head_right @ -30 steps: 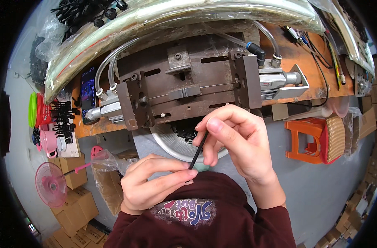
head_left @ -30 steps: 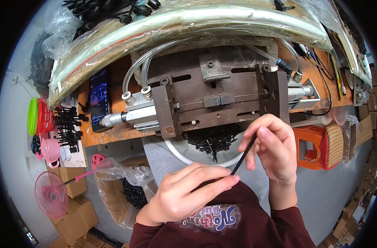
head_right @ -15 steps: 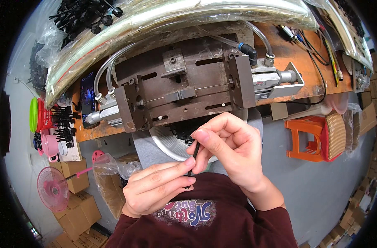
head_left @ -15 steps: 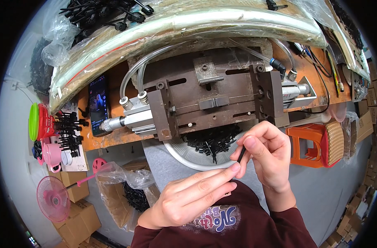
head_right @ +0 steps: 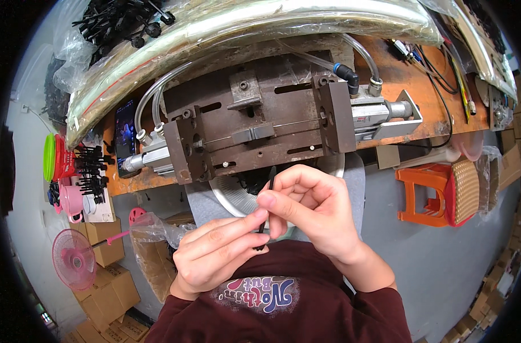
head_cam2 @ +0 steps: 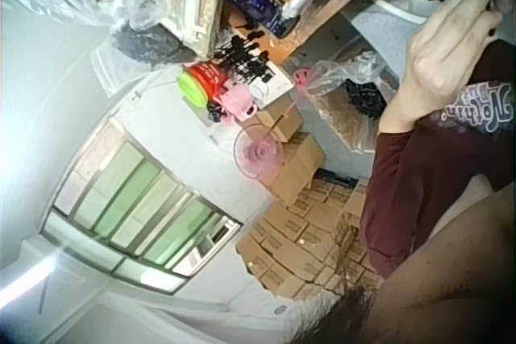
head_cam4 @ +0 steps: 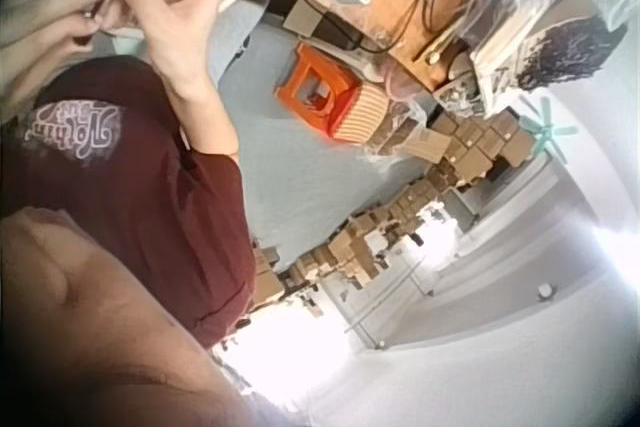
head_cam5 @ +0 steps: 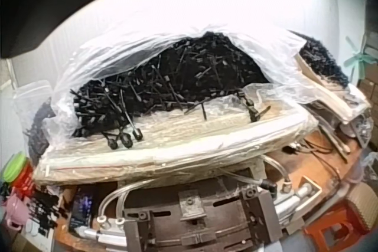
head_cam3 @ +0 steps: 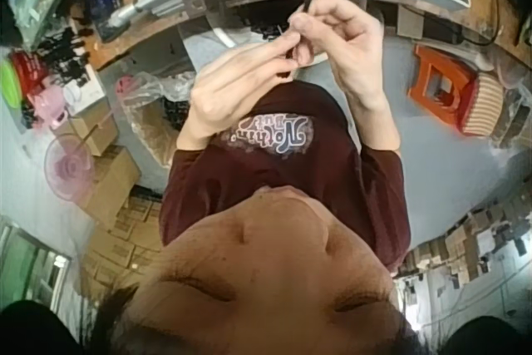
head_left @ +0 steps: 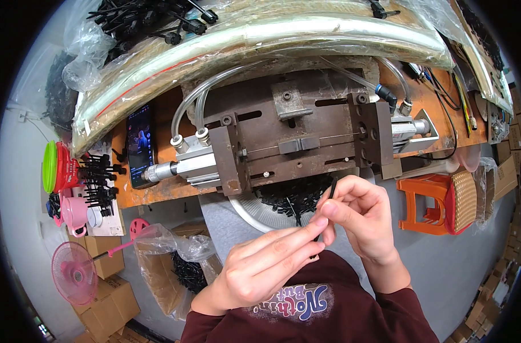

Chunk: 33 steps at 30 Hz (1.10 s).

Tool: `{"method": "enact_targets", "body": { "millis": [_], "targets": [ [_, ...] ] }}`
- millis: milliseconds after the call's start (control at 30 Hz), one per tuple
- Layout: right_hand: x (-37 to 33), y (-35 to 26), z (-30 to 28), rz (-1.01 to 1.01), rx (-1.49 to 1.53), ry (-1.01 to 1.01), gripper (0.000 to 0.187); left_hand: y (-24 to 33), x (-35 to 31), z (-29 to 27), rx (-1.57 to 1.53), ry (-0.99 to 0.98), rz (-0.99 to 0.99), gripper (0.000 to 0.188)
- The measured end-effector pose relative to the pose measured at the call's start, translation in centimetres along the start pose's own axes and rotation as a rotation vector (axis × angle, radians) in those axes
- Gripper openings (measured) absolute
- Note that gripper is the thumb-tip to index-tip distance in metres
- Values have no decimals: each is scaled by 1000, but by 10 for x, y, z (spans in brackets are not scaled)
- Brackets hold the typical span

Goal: The recorder is assembling small black electrical components using a specialized pneumatic assembly machine on a workbench.

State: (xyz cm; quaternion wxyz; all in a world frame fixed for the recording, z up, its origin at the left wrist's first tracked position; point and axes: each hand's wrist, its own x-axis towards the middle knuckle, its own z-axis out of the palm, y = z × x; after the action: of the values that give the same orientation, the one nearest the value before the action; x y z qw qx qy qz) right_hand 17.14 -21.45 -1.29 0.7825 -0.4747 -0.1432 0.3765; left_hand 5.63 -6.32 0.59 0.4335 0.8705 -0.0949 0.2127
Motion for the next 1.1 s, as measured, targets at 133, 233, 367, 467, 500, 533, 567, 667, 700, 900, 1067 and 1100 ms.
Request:
{"method": "enact_targets", "body": {
  "millis": [133,233,367,467,500,533,567,667,700,900,1067,1100],
  "targets": [
    [2,0,1,-16,-181,137,17,-10,5,6,125,52,-8,32],
    [1,3,10,-167,-368,287,19,-21,15,18,311,141,-34,31],
    [-9,5,1,-264,-673,230,12,-27,22,27,509,118,-63,25],
    [-13,0,2,-345,-815,212,11,-27,29,25,563,87,-79,24],
    [-14,-3,2,-369,-859,193,12,-27,31,24,574,77,-79,24],
    [-14,-4,3,-391,-873,195,14,-26,32,24,589,65,-81,24],
    [-14,-7,4,-403,-883,185,14,-26,33,23,604,53,-83,24],
    [-15,-15,3,-417,-882,169,14,-25,33,23,633,42,-86,24],
    [-15,-20,3,-414,-861,169,14,-24,34,23,645,50,-83,24],
    [14,-58,21,-514,-803,198,11,-24,31,25,650,53,-89,22],
    [113,-86,54,-893,-1110,94,15,-25,32,22,620,64,-58,21],
    [138,-89,62,-1029,-1210,48,19,-26,30,22,619,74,-59,21]
  ]
}}
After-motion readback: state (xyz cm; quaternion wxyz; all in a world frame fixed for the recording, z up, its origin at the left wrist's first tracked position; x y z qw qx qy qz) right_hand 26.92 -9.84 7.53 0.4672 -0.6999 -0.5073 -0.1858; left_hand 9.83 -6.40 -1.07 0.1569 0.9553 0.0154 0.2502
